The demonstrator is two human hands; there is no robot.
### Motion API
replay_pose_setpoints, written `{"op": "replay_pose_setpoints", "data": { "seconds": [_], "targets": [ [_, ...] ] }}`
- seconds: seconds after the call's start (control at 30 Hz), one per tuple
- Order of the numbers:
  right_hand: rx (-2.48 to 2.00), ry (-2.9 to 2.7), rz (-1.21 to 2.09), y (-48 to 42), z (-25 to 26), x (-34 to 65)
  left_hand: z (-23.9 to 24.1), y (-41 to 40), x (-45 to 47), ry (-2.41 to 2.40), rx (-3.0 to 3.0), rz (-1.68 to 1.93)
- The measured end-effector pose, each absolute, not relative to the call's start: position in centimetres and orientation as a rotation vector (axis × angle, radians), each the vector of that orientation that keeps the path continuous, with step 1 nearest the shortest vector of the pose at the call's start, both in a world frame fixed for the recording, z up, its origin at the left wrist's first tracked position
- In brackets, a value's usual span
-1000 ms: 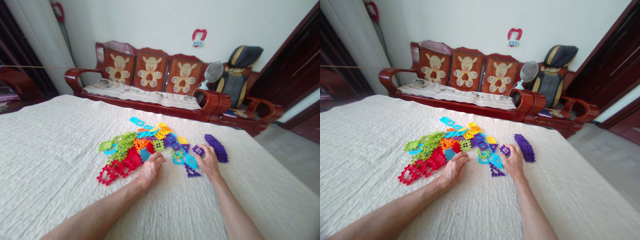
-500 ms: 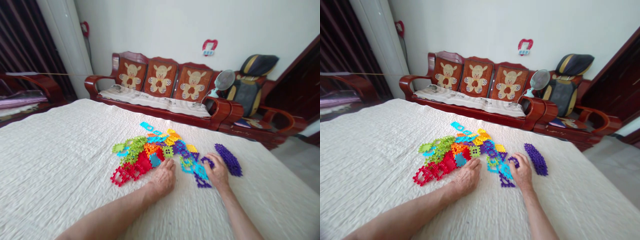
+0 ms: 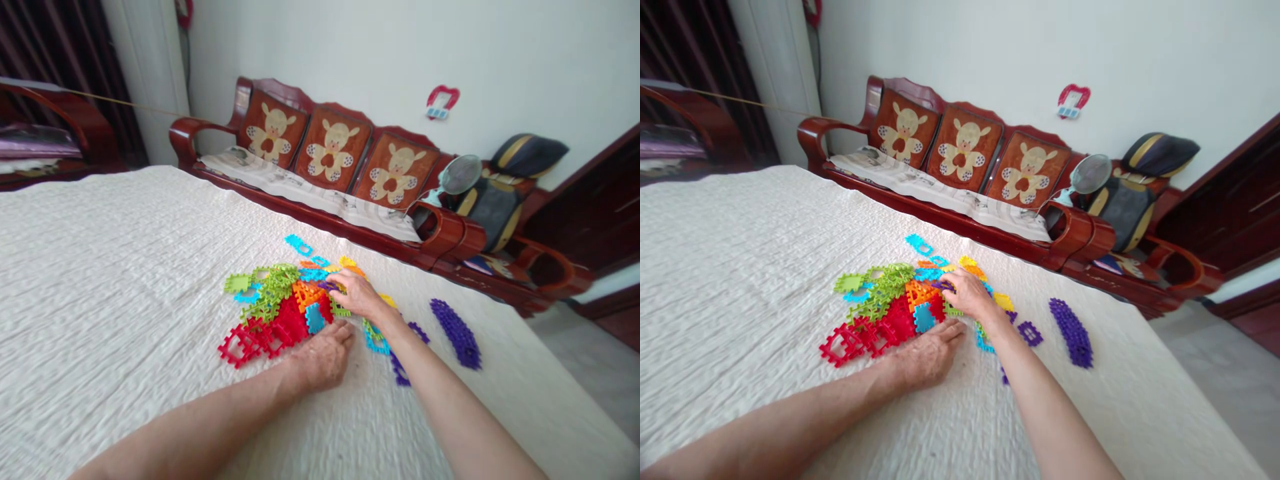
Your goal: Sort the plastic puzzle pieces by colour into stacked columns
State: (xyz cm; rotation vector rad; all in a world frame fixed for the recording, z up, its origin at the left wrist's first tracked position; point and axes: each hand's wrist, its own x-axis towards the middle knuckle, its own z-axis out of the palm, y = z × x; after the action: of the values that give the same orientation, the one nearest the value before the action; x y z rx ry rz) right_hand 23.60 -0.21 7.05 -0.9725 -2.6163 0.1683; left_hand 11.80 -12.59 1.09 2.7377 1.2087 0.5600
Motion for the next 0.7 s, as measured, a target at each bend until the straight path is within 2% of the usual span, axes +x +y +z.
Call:
{"op": "replay_pose_setpoints", "data": {
  "seconds": [0.17, 0.33, 0.57, 0.7],
  "targets": [
    [-1.021, -2.726, 0.017, 0.4, 6.8, 22.7, 1.4, -13.9, 12.6, 1.378, 2.759, 0.518],
    [-0.977, -2.634, 0.027, 0.5, 6.6, 22.8, 2.4, -14.8, 13.2, 1.530, 2.815, 0.214],
    [-1.154, -1.962, 0.166, -0.6, 8.2, 28.9, 2.8, -14.0, 12.4, 1.619, 2.626, 0.389],
    [-1.510, -1.855, 0.044, -2.3, 8.4, 36.4, 3.2, -12.9, 11.9, 1.616, 2.690, 0.600]
  ]
}}
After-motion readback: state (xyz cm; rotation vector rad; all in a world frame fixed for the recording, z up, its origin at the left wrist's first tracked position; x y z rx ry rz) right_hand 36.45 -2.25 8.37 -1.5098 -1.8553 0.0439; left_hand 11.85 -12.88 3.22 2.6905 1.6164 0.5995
